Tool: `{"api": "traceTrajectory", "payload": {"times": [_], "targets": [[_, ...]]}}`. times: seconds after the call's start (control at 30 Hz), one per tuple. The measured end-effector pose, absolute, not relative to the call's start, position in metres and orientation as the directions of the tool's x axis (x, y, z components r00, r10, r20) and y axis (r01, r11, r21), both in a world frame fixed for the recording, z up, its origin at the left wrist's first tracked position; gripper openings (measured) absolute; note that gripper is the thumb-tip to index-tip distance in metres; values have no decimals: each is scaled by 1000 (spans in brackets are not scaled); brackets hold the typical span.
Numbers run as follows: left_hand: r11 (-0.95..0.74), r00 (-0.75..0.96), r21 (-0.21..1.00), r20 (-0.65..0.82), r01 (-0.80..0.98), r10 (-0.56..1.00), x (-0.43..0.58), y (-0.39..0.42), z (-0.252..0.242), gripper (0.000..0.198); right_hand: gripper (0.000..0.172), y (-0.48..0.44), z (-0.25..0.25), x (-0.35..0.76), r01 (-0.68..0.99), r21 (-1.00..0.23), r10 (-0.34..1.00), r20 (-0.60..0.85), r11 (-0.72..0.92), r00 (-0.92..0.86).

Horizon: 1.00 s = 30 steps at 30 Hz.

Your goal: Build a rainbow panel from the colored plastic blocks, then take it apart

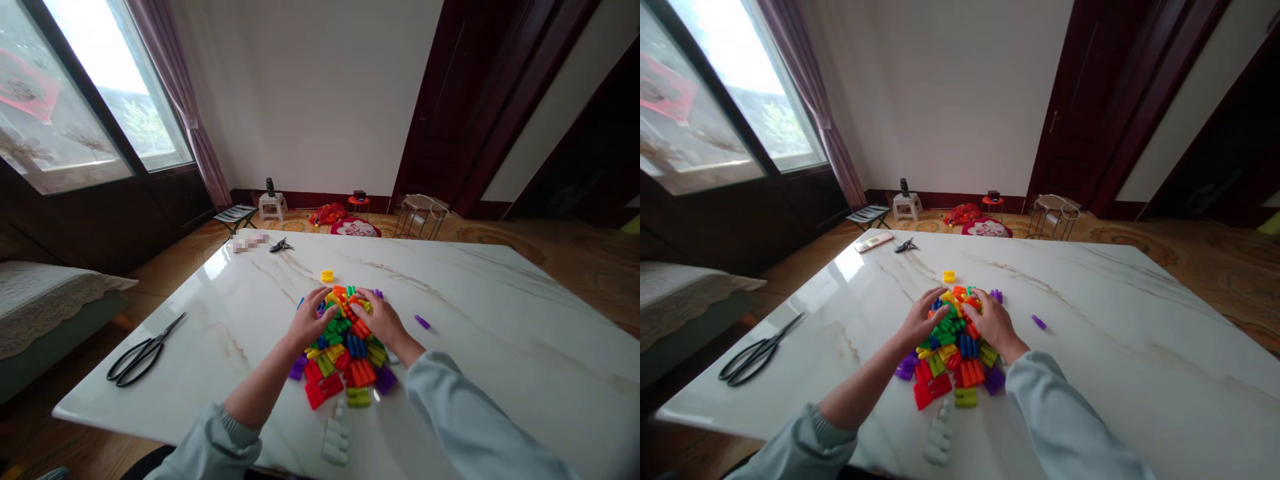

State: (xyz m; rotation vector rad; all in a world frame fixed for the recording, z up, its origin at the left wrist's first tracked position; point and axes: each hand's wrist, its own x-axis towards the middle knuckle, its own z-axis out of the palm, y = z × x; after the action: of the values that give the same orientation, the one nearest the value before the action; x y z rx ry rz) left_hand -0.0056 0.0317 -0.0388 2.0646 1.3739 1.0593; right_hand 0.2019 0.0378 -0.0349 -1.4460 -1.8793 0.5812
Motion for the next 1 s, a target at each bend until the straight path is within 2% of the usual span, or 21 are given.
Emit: {"api": "traceTrajectory", "payload": {"times": [0.07,0.13,0.23,0.3,0.33,0.4,0.5,0.6,0.73,0.8,0.9,1.0], "targets": [[-410,185,614,397,674,899,-20,-10,-45,54,45,-2,-43,219,711,-605,920,358,358,-159],[-424,211,514,422,745,882,-30,-54,-58,70,55,-45,-58,229,749,-535,893,416,392,-170],[-490,344,386,388,782,855,-32,-103,-82,102,83,-98,-85,223,810,-467,900,406,354,-160],[-492,361,361,374,792,854,-28,-115,-94,108,97,-115,-99,210,830,-436,911,367,347,-188],[-497,367,358,374,790,852,-25,-115,-97,107,98,-118,-104,203,836,-418,908,367,355,-202],[-521,383,356,390,776,837,-20,-107,-98,94,90,-115,-110,191,844,-388,897,385,370,-217],[-556,394,350,436,754,809,-13,-91,-95,66,65,-100,-113,181,842,-368,873,438,394,-217],[-535,357,362,455,763,816,-7,-83,-94,54,51,-89,-115,174,830,-370,851,480,417,-214],[-542,322,381,506,749,800,1,-72,-92,48,35,-77,-112,164,782,-403,820,526,475,-227],[-607,368,383,536,696,760,4,-59,-86,47,31,-65,-106,161,733,-423,791,557,533,-253],[-649,459,336,493,683,739,7,-29,-72,51,29,-35,-92,168,708,-428,768,588,562,-254],[-497,372,276,398,823,838,5,6,-59,61,25,2,-80,193,769,-419,796,575,483,-186]]}}
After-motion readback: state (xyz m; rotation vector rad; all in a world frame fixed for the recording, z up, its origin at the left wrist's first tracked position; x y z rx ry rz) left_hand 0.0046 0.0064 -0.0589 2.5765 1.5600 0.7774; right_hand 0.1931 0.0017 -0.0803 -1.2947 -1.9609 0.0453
